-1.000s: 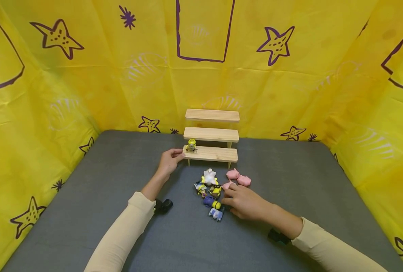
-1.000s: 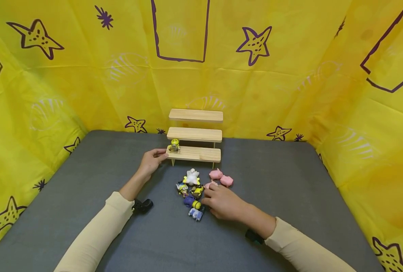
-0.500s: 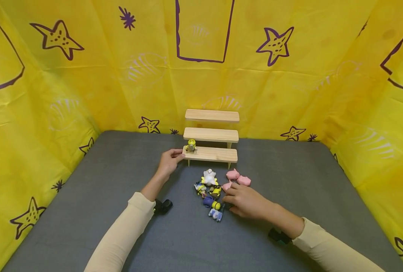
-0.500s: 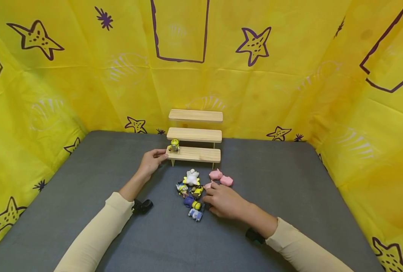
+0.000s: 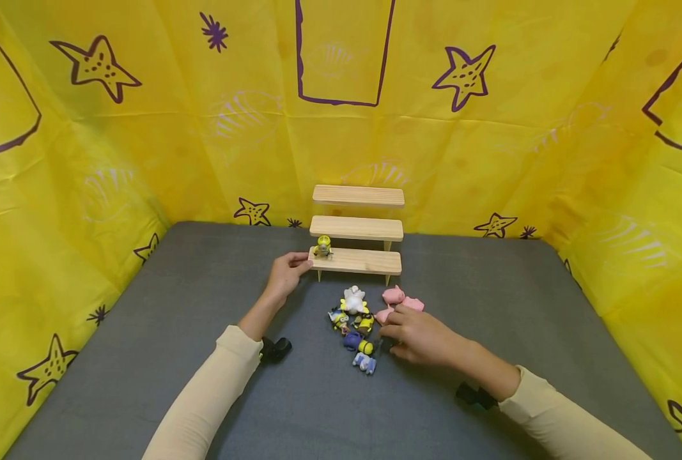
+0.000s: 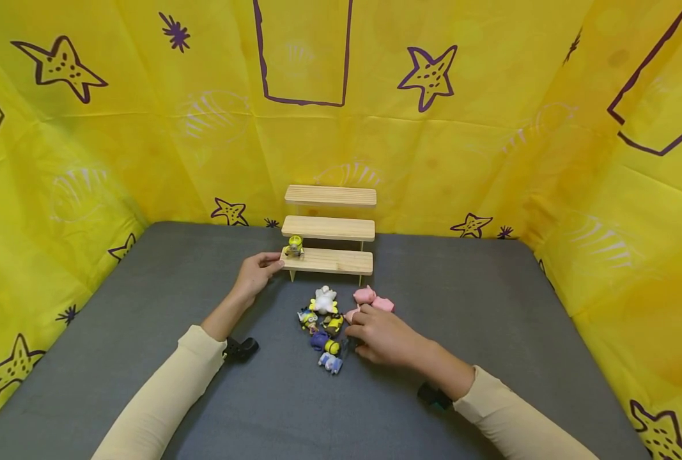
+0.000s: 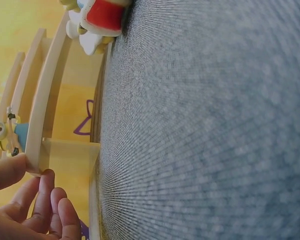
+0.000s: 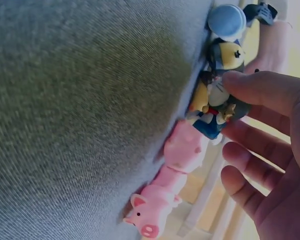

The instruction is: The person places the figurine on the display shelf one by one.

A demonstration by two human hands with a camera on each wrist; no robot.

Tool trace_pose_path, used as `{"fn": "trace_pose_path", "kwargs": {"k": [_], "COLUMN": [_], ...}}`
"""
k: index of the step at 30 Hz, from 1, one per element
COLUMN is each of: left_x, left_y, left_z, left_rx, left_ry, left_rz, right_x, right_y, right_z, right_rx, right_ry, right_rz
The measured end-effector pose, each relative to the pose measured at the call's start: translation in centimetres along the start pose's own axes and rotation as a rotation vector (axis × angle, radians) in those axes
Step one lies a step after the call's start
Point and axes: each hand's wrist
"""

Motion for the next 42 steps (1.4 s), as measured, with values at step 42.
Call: {"fn": "trace_pose_path", "kwargs": {"k": [42], "left_x": [-0.2], "left_y": [0.0], "left_z": [-0.3], "left_rx": [0.007], "left_ry": [0.006], "left_rz": [0.002], "right_x": [0.5], "right_y": [-5.0], "right_z": [3.8], "right_rx": [-0.812], "right_ry": [0.284], "right_rz": [0.142]}}
Point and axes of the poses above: each hand's wrist, its own x-axis away from the middle knuckle, its own y-axis out of the palm, z = x × y, and after that the axes turned 11 degrees about -z, right-handed
